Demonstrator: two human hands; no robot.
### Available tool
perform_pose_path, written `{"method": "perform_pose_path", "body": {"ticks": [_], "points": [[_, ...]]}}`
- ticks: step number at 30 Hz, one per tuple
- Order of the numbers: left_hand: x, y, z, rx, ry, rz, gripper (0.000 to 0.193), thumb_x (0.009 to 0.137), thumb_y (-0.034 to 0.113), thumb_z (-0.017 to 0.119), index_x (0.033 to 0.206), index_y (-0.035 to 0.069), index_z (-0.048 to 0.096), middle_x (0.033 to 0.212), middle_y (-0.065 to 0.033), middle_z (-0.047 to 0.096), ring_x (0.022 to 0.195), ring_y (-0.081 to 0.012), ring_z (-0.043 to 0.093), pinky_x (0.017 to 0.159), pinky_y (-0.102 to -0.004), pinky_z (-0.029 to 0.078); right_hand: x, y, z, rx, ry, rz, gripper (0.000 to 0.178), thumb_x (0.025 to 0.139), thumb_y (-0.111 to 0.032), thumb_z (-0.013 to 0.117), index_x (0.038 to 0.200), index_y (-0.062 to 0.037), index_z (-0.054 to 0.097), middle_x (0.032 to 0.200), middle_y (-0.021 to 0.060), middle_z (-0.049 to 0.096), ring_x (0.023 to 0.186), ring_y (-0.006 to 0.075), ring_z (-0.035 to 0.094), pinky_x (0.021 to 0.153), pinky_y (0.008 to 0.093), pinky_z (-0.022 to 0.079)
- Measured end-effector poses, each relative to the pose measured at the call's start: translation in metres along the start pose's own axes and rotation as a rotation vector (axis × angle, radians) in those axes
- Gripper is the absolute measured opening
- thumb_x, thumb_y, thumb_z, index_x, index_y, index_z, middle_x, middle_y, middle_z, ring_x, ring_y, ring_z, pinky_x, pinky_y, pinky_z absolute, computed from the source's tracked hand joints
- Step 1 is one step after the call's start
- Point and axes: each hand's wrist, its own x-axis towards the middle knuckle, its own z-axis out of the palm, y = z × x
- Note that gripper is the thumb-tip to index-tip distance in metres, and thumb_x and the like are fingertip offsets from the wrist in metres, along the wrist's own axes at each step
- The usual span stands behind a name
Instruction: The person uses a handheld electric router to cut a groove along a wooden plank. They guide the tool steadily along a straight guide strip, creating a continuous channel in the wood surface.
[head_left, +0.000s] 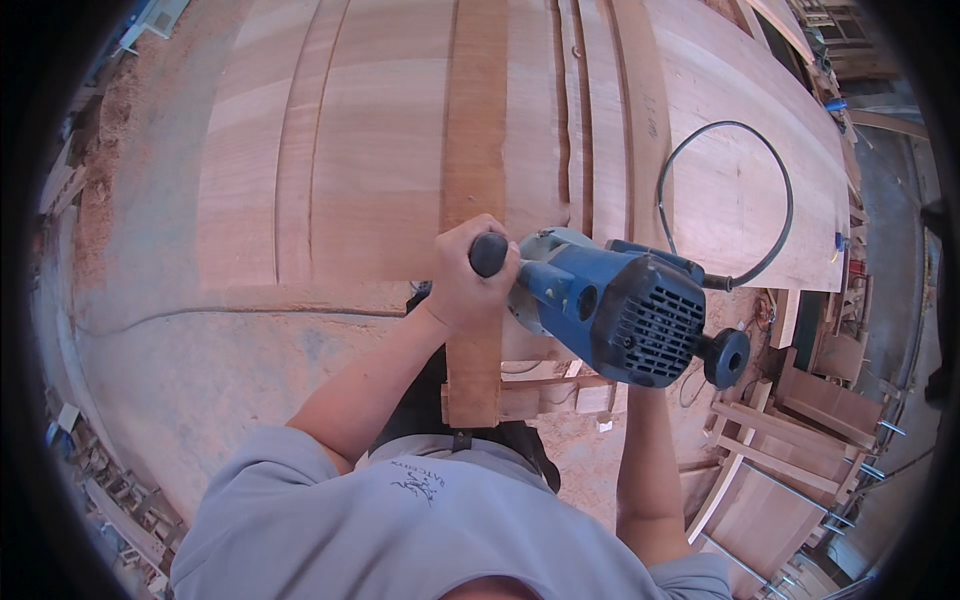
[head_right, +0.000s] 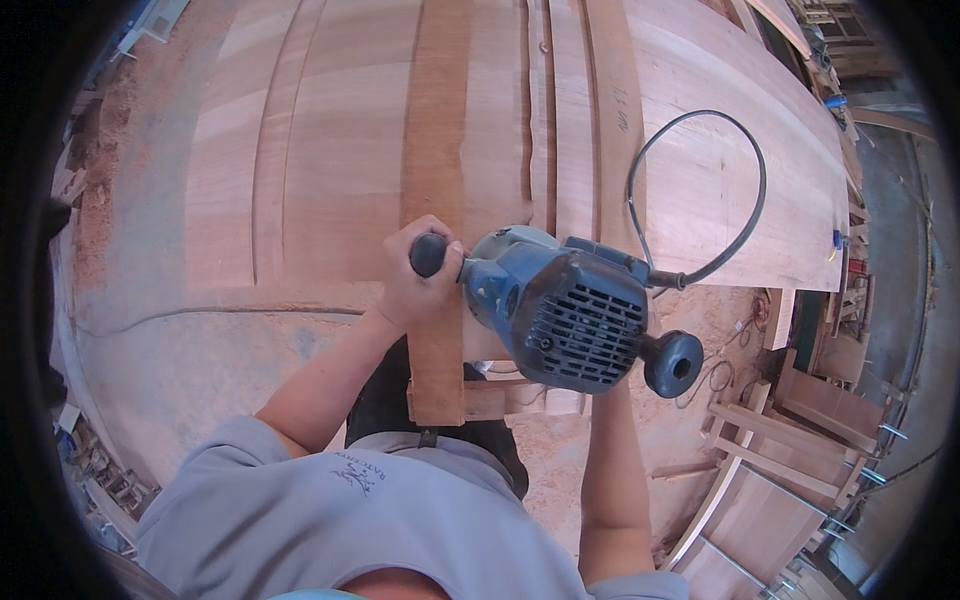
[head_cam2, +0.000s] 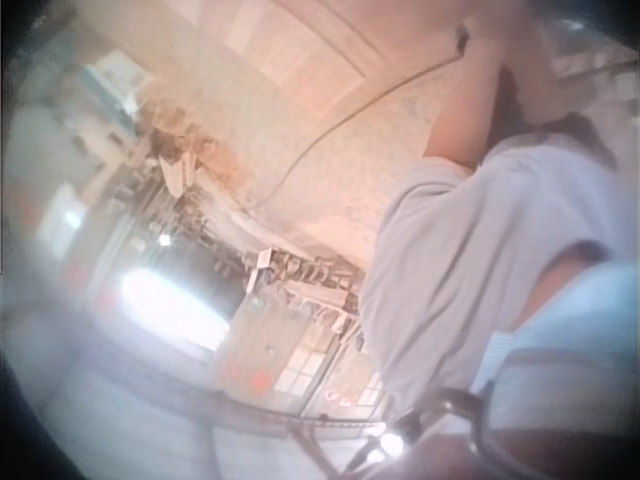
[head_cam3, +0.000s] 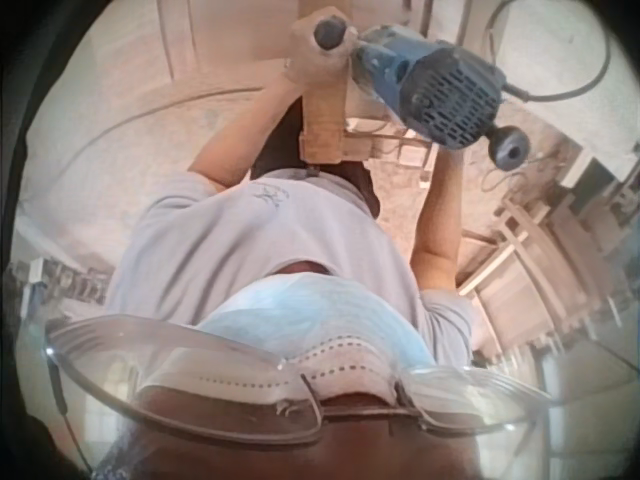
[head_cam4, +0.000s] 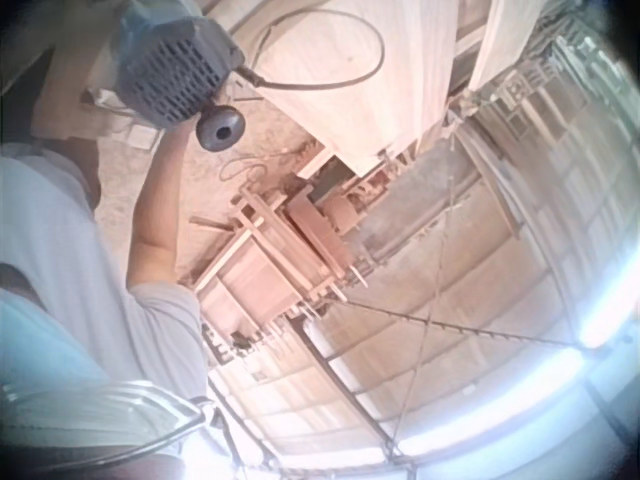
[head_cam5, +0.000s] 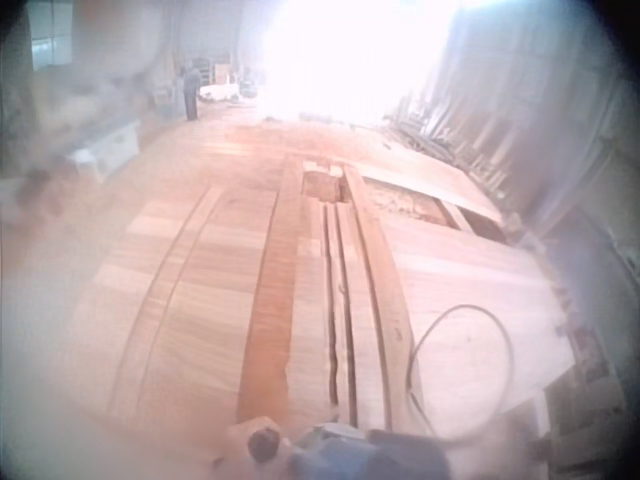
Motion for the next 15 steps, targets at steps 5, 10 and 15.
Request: {"method": "perform_pose_path", "body": {"ticks": [5, 10, 15], "points": [[0.002, -0.004, 0.003, 0.007, 0.013, 0.009, 0.01, 0.087, 0.005, 0.068, 0.081, 0.002, 0.06, 0.071, -0.0094, 0.065, 0.065, -0.0167, 0.064, 0.062, -0.0297, 0.051, 0.0, 0.008, 0.005, 0.043, 0.032, 0.049, 0.045, 0.11, -0.044, 0.041, 0.12, -0.004, 0.059, 0.118, 0.0109, 0.066, 0.101, 0.0218, 0.066, 0.088, 0.037, 0.058], [0.007, -0.002, 0.005, -0.003, 0.041, 0.029, 0.012, 0.083, 0.007, 0.072, 0.08, 0.003, 0.061, 0.069, -0.0113, 0.059, 0.06, -0.022, 0.061, 0.059, -0.0316, 0.049, -0.002, -0.004, 0.007, 0.286, -0.321, 0.229, 0.053, 0.113, -0.037, 0.038, 0.158, -0.0109, 0.033, 0.158, 0.0111, 0.042, 0.144, 0.0236, 0.042, 0.12, 0.0359, 0.036], [0.021, -0.002, -0.001, 0.017, -0.029, -0.013, 0.009, 0.088, 0.001, 0.066, 0.082, 0.001, 0.06, 0.074, -0.0081, 0.066, 0.07, -0.0151, 0.068, 0.065, -0.0277, 0.052, -0.008, -0.012, -0.005, 0.136, -0.029, 0.139, 0.053, 0.112, -0.037, 0.038, 0.158, -0.0104, 0.034, 0.158, 0.0112, 0.042, 0.143, 0.0233, 0.043, 0.119, 0.0362, 0.036]]}}
